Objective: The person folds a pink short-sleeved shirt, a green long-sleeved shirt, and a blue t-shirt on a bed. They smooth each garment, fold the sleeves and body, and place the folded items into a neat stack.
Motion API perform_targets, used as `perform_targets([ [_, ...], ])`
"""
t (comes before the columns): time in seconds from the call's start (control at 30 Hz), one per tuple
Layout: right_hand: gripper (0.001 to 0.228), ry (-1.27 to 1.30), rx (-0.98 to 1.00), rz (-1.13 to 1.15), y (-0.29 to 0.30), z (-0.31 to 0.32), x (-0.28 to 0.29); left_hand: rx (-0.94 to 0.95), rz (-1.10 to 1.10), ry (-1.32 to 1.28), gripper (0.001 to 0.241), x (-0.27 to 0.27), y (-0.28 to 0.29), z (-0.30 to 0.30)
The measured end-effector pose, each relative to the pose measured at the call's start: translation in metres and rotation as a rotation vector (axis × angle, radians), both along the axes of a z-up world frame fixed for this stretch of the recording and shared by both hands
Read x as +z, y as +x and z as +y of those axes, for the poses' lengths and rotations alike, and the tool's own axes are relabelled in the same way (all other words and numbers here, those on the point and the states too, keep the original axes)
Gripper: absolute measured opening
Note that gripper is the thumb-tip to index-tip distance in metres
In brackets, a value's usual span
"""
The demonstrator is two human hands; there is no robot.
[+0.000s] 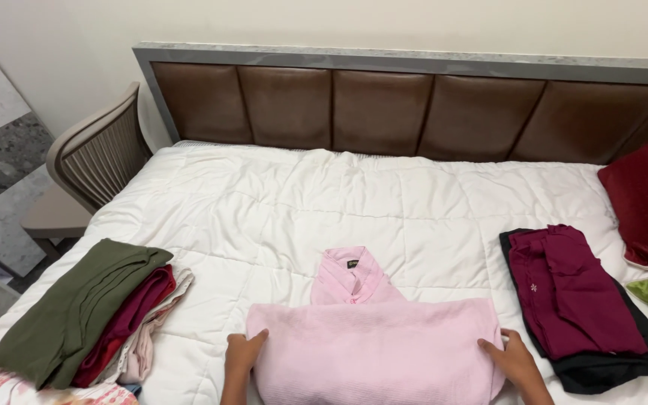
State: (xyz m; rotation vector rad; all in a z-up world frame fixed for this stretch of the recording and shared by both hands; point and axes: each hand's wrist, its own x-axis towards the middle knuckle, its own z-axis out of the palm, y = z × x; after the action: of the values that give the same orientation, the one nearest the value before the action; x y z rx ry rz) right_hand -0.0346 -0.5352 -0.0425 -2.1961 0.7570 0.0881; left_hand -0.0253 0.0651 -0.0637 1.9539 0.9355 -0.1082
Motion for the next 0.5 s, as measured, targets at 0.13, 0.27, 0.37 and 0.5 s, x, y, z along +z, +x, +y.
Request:
perform_targets([
  [0.13, 0.082, -0.096, 0.066, -0.149, 0.001, -0.004, 0.002, 0.041, -0.086, -0.100, 0.063, 0.021, -0.012, -0.003],
  [0.27, 0.081, -0.171, 0.042, -0.083, -0.007, 0.009, 0.009, -0.060, 0.109, 0.390, 0.064, 0.071, -0.035, -0.029],
  [0.37, 0.077, -0.596, 0.087, -0.183, -0.027, 0.059, 0.064, -0.189, -0.030, 0.732, 0.069, 0.106, -0.045, -0.073],
  [0.5, 0.054, -0.630, 0.926, -0.634, -0.031, 0.109, 0.054, -0.958, -0.882, 0.596, 0.080, 0.100, -0.076, -0.141],
])
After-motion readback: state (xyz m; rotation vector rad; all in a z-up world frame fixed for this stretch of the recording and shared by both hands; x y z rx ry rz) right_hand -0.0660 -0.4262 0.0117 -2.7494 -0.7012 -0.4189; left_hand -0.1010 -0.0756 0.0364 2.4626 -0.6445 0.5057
